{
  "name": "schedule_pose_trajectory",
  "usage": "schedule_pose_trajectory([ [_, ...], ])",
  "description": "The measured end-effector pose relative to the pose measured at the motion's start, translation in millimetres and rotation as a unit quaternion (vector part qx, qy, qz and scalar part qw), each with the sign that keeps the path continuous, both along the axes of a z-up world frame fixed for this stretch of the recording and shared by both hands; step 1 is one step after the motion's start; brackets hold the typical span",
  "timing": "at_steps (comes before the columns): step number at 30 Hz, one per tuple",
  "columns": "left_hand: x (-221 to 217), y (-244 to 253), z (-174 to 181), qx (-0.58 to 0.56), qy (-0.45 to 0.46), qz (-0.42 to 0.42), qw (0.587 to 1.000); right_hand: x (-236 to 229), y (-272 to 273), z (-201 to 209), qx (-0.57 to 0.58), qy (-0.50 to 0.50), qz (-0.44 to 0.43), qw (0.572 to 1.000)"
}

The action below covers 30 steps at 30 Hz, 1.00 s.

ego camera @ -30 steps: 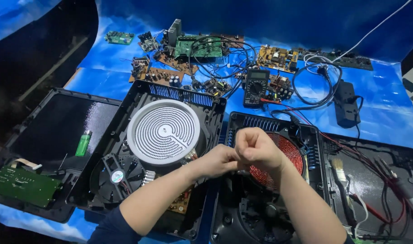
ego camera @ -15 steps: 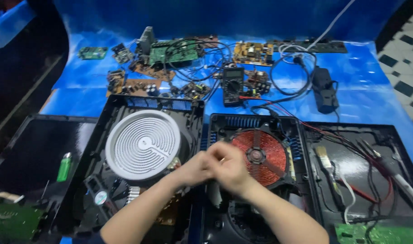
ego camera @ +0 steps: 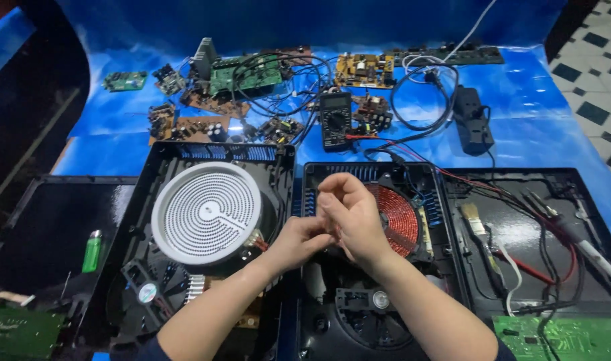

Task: Adjusting and repairing the heating coil and internal wiring of an induction cooktop using a screwdriver.

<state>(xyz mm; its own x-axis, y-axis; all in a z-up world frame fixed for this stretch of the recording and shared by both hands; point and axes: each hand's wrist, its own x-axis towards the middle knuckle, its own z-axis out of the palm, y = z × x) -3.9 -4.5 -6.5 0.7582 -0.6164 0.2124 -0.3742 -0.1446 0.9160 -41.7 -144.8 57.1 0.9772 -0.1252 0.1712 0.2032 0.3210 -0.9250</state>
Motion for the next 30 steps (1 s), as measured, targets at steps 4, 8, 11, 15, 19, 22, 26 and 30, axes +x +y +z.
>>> schedule_pose_trajectory([
  [4,1,5,3,-0.011,0.025,-0.031,0.999,5,5,-21,-0.067,0.000,-0.030,0.997],
  [8,-7,14,59,-0.025,0.054,-0.100,0.993,23,-5,-13,-0.073,-0.011,0.284,0.956],
  [11,3,13,44,-0.046,0.021,-0.108,0.993,39,-13,-13,-0.055,-0.027,0.448,0.892],
  [15,0,5,14,-0.041,-0.014,-0.023,0.999,19,-5,9,-0.091,0.025,0.240,0.966],
  [19,9,-4,-3,-0.054,-0.047,0.002,0.997,4,12,3,-0.217,-0.016,-0.021,0.976],
  [22,3,2,-4,-0.026,-0.045,0.004,0.999,4,9,-6,-0.193,-0.028,-0.044,0.980],
  [26,2,10,21,-0.005,-0.052,-0.046,0.998,29,-16,-19,-0.096,-0.009,0.285,0.954],
  [30,5,15,9,-0.009,0.021,-0.075,0.997,43,-20,-22,-0.013,0.012,0.417,0.909],
])
